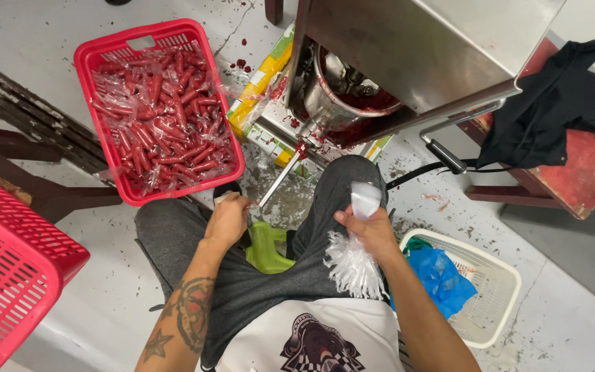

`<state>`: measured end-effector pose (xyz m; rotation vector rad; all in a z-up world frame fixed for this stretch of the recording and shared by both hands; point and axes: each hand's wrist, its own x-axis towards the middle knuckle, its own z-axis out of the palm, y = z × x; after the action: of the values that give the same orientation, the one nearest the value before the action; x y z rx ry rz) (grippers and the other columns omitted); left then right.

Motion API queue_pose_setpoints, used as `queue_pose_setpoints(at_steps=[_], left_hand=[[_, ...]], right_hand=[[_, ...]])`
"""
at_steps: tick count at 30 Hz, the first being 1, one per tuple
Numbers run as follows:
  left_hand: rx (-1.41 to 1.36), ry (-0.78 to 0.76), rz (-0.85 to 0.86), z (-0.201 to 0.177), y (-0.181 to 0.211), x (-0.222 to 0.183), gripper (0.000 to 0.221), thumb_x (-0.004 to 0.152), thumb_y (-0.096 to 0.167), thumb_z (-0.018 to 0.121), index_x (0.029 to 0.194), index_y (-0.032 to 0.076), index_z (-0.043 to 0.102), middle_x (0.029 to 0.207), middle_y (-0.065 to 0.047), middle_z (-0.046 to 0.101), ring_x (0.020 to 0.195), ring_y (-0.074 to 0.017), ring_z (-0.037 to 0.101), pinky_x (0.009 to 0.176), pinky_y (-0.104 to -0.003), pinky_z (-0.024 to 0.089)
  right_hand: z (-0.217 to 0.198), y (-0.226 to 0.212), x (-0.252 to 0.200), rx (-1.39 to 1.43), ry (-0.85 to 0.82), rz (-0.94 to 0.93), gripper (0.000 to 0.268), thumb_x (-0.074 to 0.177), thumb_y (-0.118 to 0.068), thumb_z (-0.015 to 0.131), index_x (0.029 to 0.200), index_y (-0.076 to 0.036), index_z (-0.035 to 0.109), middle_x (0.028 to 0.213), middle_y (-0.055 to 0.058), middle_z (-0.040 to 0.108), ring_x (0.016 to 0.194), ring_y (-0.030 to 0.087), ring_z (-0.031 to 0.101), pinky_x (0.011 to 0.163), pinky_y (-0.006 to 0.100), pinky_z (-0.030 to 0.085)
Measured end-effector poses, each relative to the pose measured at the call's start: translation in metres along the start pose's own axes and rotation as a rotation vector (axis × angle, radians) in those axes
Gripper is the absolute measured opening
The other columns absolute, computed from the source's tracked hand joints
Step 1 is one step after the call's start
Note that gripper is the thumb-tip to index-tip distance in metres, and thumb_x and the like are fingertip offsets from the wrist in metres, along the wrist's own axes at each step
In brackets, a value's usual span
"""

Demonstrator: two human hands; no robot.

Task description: The person sits on the floor and operates a manual sausage stuffer by turning a crank handle. They guide a clear plastic casing into the machine's nozzle to fill it with red meat, then tie off the filled casing and place it into a red basket.

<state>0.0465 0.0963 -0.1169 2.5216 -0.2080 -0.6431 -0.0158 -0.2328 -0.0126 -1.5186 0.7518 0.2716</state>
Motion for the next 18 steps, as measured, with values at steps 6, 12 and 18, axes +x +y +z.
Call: queue_pose_setpoints(at_steps=[6,12,18], left_hand=[[-0.091,-0.048,0.031,0.008,0.017,0.002,0.016,0.091,0.025,0.069,0.102,0.015,0.076,0.090,-0.012,0.071,0.092,-0.0409,0.074,0.084,-0.051,0.060],[-0.560,-0.037,-0.186,0.020,0.037,0.022,0.027,0.097,0.034,0.066,0.105,0.014,0.082,0.087,-0.015,0.079,0.096,-0.0380,0.074,0.084,-0.050,0.056],[-0.592,0.041,-0.165,0.001,0.074,0.054,0.043,0.099,0.051,0.062,0.111,0.014,0.079,0.091,-0.016,0.078,0.100,-0.0365,0.074,0.085,-0.047,0.056]], right_hand=[[0.000,-0.012,-0.011,-0.046,0.013,-0.016,0.023,0.077,-0.018,0.094,0.075,-0.006,0.074,0.052,0.008,0.061,0.047,0.011,0.052,0.051,0.023,0.040],[-0.057,-0.064,-0.014,-0.317,0.445,-0.383,0.025,0.100,-0.024,0.073,0.094,0.000,0.069,0.074,0.018,0.067,0.066,0.020,0.058,0.068,0.038,0.048],[-0.111,-0.077,0.030,-0.709,0.584,-0.736,0.023,0.107,-0.006,0.070,0.118,0.012,0.063,0.101,0.038,0.065,0.103,0.060,0.060,0.086,0.065,0.045]])
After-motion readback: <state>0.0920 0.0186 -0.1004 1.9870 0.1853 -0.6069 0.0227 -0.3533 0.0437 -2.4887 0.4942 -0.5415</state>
